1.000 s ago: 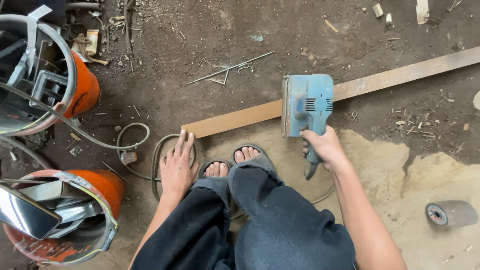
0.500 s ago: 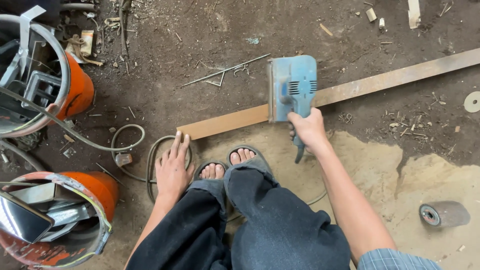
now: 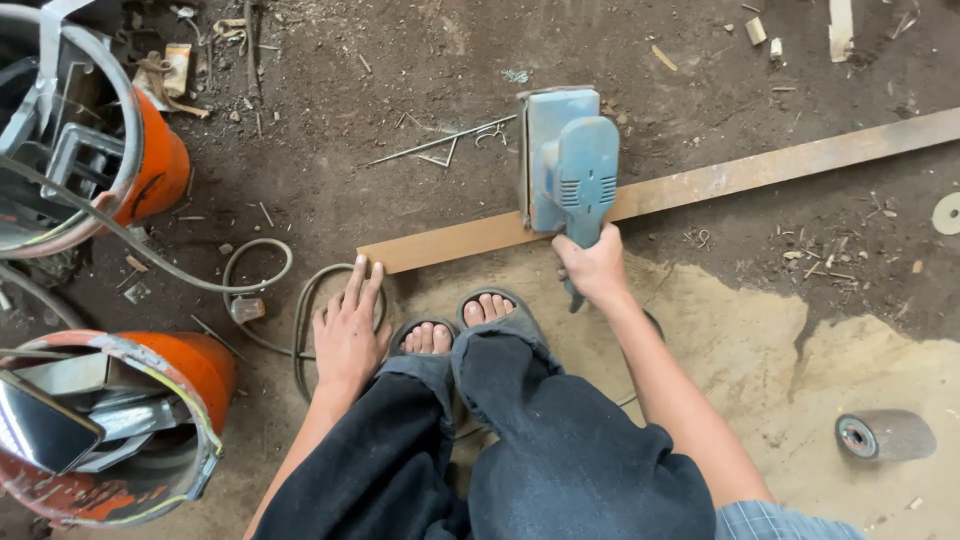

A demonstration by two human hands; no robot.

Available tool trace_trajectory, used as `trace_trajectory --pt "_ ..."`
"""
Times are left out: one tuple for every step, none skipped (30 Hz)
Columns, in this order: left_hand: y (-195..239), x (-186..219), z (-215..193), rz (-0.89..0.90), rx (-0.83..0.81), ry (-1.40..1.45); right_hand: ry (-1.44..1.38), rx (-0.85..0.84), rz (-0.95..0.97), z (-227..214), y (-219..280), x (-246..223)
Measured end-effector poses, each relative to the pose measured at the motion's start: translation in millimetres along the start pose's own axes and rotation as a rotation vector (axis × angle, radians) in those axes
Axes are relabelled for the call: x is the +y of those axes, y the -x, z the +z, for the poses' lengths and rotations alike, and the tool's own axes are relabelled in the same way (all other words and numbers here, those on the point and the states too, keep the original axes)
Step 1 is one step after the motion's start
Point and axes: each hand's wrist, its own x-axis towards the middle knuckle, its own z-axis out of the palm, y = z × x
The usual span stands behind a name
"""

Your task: Using an electric sander to smooth the surface of a long metal beam on the floor.

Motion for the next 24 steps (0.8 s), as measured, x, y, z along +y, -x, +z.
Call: trace_trajectory --pt "1 0 0 -0.008 -0.004 -0.002 0.000 -0.009 0.003 -3 0 -3" --pt "2 0 -1 -0.004 -0.002 -0.004 0.008 -0.044 -0.024 -6 0 -6" --pt "0 1 -2 0.009 0.004 -0.007 0.013 -0.070 -0.053 -11 -1 -10" --pt "2 -1 -3 0.010 0.004 -0.010 0.010 -0.069 -0.052 -8 0 -7" --pt "2 -1 -3 0.012 0.008 -0.008 0.006 -0.054 -0.067 -9 1 -4" --pt "2 0 -3 0.013 0.012 -0.006 0.003 -0.040 -0.081 -10 2 -1" --pt "0 2 -3 0.011 0.013 -0.006 0.003 -0.041 -0.084 -10 -3 9" --pt "-1 3 -4 0.016 0.018 -0.003 -0.002 -0.037 -0.087 -9 -8 18" --pt "1 1 -4 0.013 0.019 -0.006 -0.012 -0.043 -0.088 -3 -12 28" --pt "2 0 -4 0.004 0.017 -0.012 -0.016 -0.053 -0.087 -6 -12 22" --pt "2 0 -4 0.007 0.014 -0.004 -0.005 -0.085 -0.105 -10 -10 17" --pt "1 1 -4 0.011 0.011 0.004 0.006 -0.117 -0.124 -16 -10 12" --pt "1 0 -5 0.024 0.015 0.005 0.005 -0.104 -0.125 -13 -6 11" --pt "0 -1 -5 0.021 0.010 -0.008 0.014 -0.079 -0.103 -9 -3 11" --pt "2 -1 -4 0.011 0.002 -0.016 0.029 -0.060 -0.080 -6 0 11" --pt "-1 2 -3 0.017 0.003 -0.012 0.032 -0.053 -0.080 -8 1 8" --pt "0 1 -2 0.015 0.007 -0.020 -0.002 -0.067 -0.077 -5 3 6" --pt "1 0 -1 0.013 0.010 -0.029 -0.036 -0.080 -0.073 -3 5 4" --pt "2 0 -2 0.015 0.007 -0.029 -0.036 -0.078 -0.069 -5 3 7" --pt "4 0 -4 0.007 0.002 -0.027 -0.010 -0.108 -0.086 -9 0 11" --pt "1 2 -6 0.008 0.003 -0.024 0.016 -0.127 -0.106 -16 -4 13" --pt "-1 4 -5 0.019 0.006 -0.023 0.015 -0.116 -0.106 -15 -4 15" --pt "0 3 -5 0.016 0.004 -0.035 0.006 -0.099 -0.105 -12 -3 17" --pt "0 1 -3 0.013 0.001 -0.047 -0.002 -0.082 -0.104 -7 -1 20"
